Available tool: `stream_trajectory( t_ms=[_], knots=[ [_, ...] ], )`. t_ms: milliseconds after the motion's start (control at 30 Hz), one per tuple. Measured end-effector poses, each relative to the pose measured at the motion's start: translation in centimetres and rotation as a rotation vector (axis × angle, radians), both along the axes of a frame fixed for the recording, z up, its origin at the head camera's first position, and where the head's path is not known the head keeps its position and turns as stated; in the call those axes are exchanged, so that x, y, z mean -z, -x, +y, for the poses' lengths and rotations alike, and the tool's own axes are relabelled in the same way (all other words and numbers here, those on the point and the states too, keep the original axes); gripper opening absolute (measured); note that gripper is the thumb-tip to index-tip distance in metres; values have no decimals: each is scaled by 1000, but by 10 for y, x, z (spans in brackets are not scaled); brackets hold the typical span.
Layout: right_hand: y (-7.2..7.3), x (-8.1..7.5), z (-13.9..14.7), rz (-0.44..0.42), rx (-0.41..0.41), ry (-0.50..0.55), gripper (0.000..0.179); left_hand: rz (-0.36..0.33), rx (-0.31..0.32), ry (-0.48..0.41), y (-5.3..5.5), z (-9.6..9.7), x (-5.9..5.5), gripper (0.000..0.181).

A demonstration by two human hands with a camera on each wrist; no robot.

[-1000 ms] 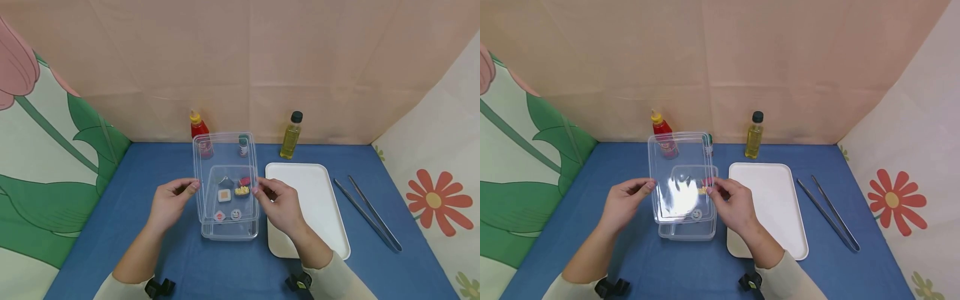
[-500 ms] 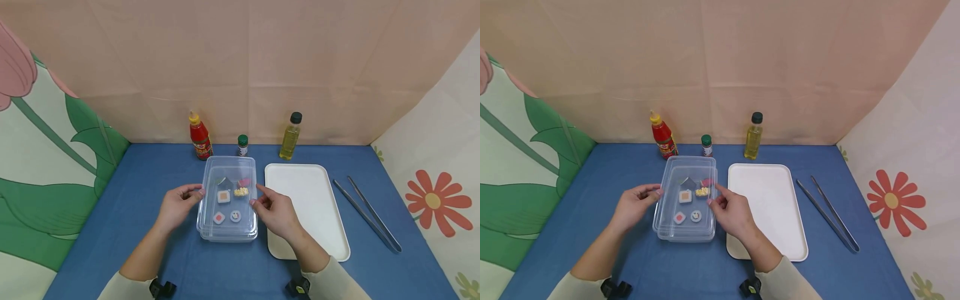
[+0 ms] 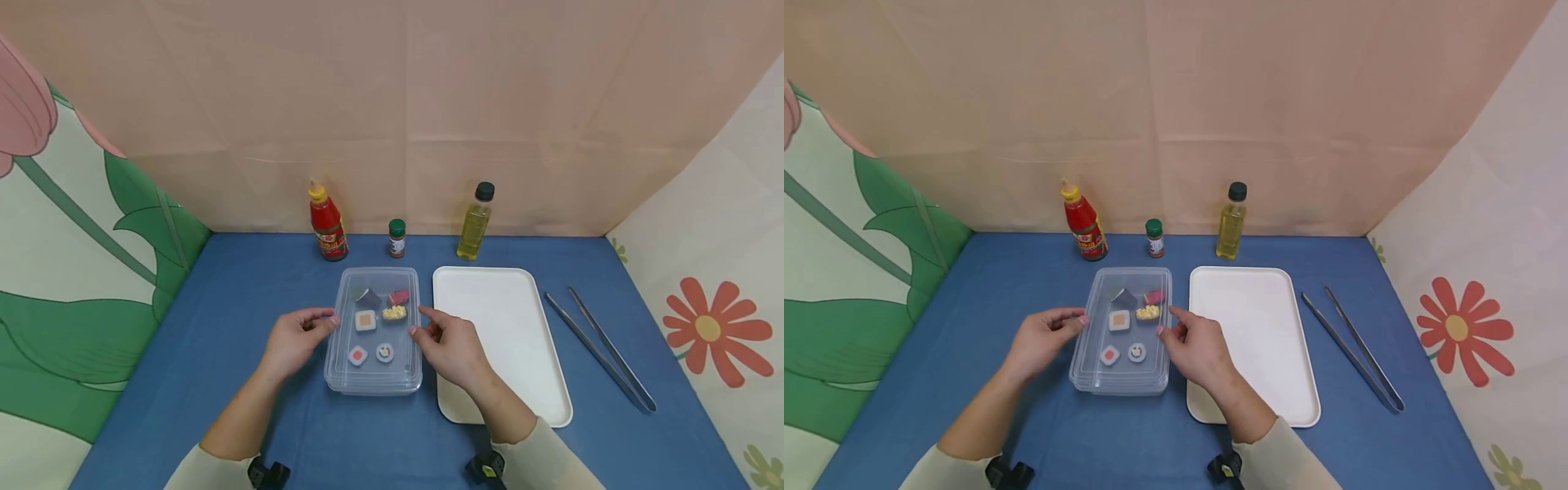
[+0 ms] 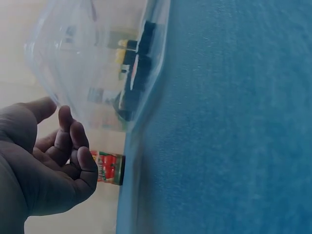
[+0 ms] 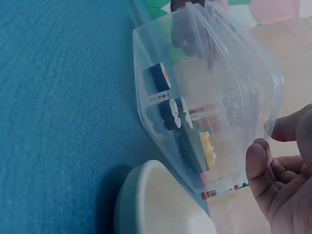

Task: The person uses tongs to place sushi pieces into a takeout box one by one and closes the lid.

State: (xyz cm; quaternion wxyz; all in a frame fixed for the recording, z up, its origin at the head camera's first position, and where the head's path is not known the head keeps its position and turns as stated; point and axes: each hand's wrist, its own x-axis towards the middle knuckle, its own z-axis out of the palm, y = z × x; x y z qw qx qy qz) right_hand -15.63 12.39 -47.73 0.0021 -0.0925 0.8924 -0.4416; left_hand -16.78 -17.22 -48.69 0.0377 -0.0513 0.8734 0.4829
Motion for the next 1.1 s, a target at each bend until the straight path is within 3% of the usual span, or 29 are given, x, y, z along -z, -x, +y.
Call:
stream_trajectory(
  t_ms=[367,600,833,1100],
  knots=[
    [-2,3,0,-11,-18,-50,49,1,6,37,-3,1,3,38],
    [-4,3,2,-51,-33,-95,54,-24,71,83,-1,-1,1,43],
    [-10,5,6,-178,-138,-67,71,-133,178,73,-7,-5,-7,55],
    [-18,6,11,-368,-260,61,94,-327,367,-60,-28,-9,-13,84]
  ],
)
